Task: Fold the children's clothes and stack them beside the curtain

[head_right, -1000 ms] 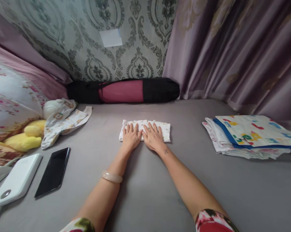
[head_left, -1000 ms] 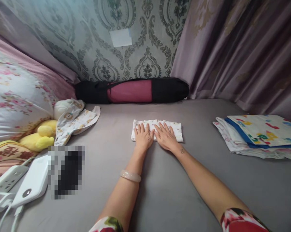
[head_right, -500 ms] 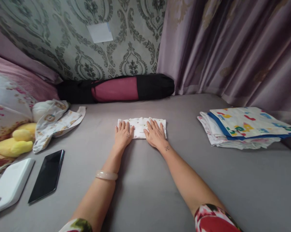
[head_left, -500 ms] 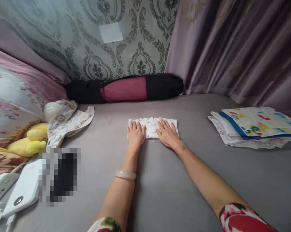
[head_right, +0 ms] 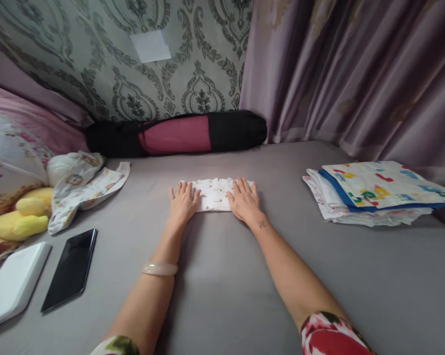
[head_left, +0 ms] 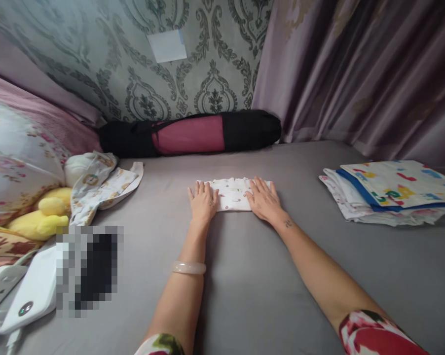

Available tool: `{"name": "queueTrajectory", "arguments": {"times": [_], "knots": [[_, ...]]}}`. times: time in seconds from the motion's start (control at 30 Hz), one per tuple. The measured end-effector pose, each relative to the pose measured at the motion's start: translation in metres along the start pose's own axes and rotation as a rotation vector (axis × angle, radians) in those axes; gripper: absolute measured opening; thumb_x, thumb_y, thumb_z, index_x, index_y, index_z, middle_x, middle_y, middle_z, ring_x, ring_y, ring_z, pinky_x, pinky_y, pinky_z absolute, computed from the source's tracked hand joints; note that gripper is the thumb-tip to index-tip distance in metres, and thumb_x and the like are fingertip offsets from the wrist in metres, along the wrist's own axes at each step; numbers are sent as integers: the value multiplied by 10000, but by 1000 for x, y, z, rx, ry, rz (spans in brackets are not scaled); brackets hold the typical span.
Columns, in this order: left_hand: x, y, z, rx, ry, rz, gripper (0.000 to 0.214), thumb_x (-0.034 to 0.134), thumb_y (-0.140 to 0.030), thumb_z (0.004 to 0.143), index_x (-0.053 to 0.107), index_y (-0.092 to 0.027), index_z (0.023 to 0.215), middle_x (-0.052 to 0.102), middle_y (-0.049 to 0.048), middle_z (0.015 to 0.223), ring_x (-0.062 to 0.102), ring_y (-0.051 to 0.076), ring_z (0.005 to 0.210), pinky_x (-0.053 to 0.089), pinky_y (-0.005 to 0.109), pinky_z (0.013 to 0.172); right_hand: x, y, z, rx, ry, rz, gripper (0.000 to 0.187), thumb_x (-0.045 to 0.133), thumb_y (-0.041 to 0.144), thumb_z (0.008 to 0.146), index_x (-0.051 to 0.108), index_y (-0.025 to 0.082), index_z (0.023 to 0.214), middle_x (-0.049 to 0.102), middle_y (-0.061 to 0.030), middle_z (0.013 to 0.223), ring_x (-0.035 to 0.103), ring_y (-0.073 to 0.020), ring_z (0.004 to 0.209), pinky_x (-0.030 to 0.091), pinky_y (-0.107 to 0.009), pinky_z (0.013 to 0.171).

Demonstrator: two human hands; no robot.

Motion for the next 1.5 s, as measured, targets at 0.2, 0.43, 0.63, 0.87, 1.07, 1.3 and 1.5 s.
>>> {"name": "queueTrajectory", "arguments": {"times": [0.2,0.43,0.63,0.87,1.07,1.3,1.5], "knots": [[12,16,4,-29,92,0,615,243,-440,977,387,-68,1445,299,171,1549,245,301,1448,167,499,1184,11,-22,5,57,54,4,648,164,423,994,315,29,1485,257,-161,1567,223,-276,1445,146,-481,1173],[16,17,4,-47,112,-42,634,262,-465,969,368,-63,1448,269,195,1556,255,309,1443,238,454,1168,13,-23,5,46,57,17,642,175,414,991,313,31,1487,261,-159,1567,232,-277,1442,176,-451,1171],[11,20,6,-75,105,-71,570,285,-446,968,414,-121,1419,321,152,1547,289,309,1429,241,517,1155,10,-25,4,46,71,17,626,187,401,994,313,38,1488,264,-154,1566,231,-277,1443,179,-476,1167],[-2,5,6,67,-45,-28,512,275,-391,987,466,-128,1382,398,121,1512,260,253,1447,176,445,1193,3,-5,6,-3,-5,4,643,199,416,992,334,12,1474,254,-171,1566,206,-271,1452,132,-436,1185],[14,3,3,40,112,-9,587,254,-457,984,395,-111,1437,302,174,1550,214,297,1458,237,463,1161,14,-3,8,18,50,40,659,194,438,988,330,18,1478,277,-164,1559,210,-277,1450,164,-444,1178],[13,3,3,28,128,-12,576,253,-459,981,397,-133,1434,301,160,1554,212,289,1460,243,474,1154,13,-5,8,17,56,58,661,192,446,988,323,27,1483,280,-163,1559,192,-266,1457,155,-435,1183],[1,5,6,24,7,-11,525,269,-410,984,476,-129,1375,374,137,1523,262,269,1446,220,466,1172,7,-10,7,41,45,66,653,182,430,991,316,24,1485,252,-168,1569,201,-276,1453,156,-424,1180]]}}
Point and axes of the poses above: each hand's wrist, its own z-axis towards the middle knuckle, its own x-axis out of the palm, y = z × x, the point moved 6 cm from there along z, towards the middle knuckle
